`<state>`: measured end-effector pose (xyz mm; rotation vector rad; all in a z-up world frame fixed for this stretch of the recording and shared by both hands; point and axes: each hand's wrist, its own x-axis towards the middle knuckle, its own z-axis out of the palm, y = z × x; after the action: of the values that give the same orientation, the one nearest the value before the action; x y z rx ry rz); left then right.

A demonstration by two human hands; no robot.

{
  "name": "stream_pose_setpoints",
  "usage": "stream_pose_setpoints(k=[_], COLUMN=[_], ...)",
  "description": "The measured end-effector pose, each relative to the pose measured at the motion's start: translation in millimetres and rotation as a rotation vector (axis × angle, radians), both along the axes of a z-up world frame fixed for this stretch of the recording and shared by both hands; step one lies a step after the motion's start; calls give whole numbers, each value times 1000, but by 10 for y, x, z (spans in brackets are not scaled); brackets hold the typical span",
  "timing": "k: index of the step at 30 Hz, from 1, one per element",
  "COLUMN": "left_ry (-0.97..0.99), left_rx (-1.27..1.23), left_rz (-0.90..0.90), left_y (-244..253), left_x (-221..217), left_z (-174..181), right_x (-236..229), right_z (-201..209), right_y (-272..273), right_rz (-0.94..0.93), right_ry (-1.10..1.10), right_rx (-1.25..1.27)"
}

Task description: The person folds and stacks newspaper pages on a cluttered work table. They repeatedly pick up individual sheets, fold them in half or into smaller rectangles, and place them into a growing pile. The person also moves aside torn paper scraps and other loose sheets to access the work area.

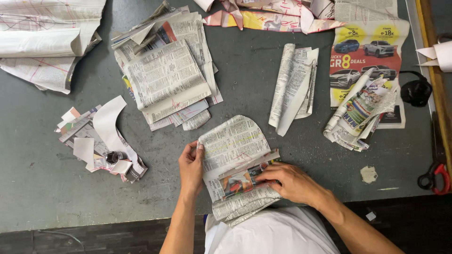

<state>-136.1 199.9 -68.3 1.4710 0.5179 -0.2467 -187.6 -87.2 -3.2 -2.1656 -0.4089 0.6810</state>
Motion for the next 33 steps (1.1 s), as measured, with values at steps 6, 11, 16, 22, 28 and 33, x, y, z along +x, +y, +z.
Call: stream_pose_setpoints(k=[6, 11, 16, 22, 28, 33], left_ry=[-66, -174, -138, -494, -802, -658], left_rx=[113, 164, 203, 655, 786, 792], left_rz=[-125, -134, -131, 3, -398, -636], left_y=[-109, -122, -126, -241, -437, -635], left_x=[37, -20, -112, -172, -441, -529], left_z=[158, 90, 163, 586, 707, 514], right_x=[-24, 50, 66, 40, 39, 2], right_z=[75, 189, 195, 180, 166, 87], right_y=[-35, 59, 141, 103, 70, 55], right_rz=[9, 2, -17, -19, -53, -107], right_ry=[31, 69, 111, 11, -4, -26], right_rx=[-25, -27, -22, 28, 63, 85])
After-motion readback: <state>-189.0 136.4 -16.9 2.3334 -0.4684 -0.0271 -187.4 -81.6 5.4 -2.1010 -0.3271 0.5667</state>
